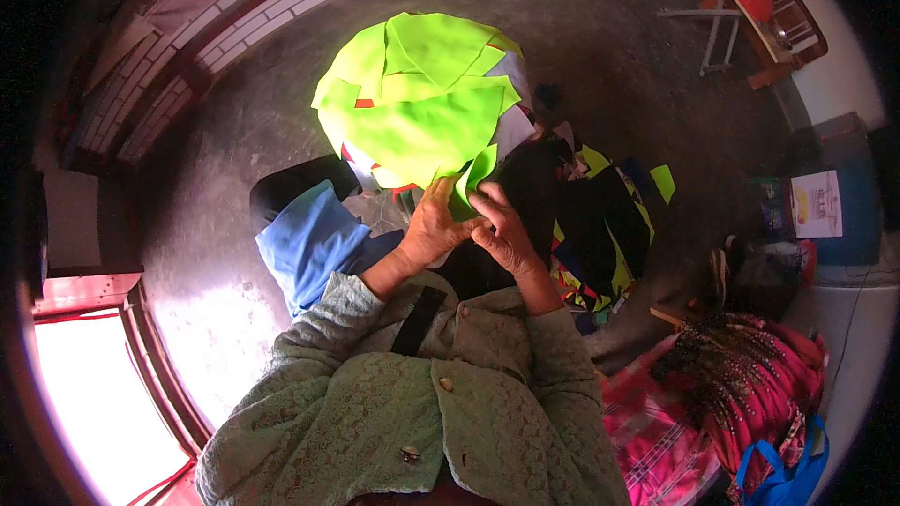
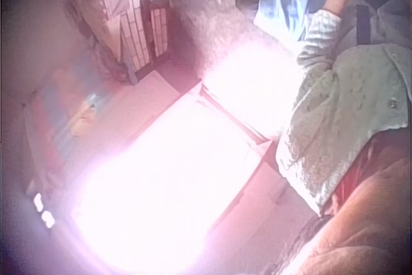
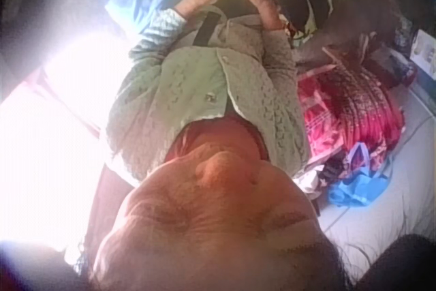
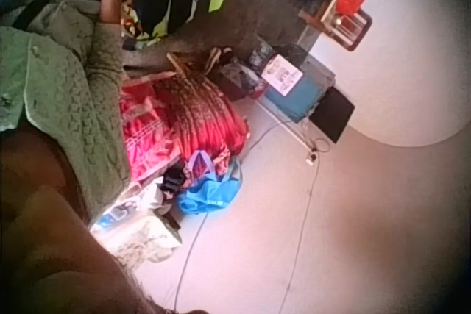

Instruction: The person sits on the floor and assembles a multi-colored fabric object by hand, layering and arranging various colored fabric pieces including green, red, white, and dark blue. The person repeatedly picks up pieces from a pile, places them onto the object, and adjusts their positions.

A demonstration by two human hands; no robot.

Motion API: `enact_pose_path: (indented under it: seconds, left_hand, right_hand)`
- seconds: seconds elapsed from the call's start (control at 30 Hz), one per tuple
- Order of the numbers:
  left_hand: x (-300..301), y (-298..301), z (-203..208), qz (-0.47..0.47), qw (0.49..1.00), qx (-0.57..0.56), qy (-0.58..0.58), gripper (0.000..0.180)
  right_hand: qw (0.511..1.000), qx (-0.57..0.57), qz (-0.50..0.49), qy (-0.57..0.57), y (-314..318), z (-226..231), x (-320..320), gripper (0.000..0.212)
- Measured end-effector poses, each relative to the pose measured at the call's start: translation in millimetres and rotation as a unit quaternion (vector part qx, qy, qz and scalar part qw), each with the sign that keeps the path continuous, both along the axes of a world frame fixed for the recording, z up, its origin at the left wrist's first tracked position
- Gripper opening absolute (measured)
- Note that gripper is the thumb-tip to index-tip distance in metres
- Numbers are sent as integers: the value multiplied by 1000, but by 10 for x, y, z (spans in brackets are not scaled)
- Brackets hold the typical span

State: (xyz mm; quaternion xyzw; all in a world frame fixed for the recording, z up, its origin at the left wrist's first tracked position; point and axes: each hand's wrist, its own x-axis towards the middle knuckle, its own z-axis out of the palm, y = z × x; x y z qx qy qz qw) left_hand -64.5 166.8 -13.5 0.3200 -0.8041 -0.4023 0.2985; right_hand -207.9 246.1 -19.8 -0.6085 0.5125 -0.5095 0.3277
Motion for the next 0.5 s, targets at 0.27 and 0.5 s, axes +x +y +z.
enact_pose_path:
  seconds: [0.27,0.5]
  left_hand:
    - [83,-106,61,-20,963,264,54,49]
    - [78,-191,-151,-1,882,413,225,32]
  right_hand:
    - [998,4,18,56,-7,-29,37,74]
    - [996,42,-45,-60,-6,-5,-18,59]
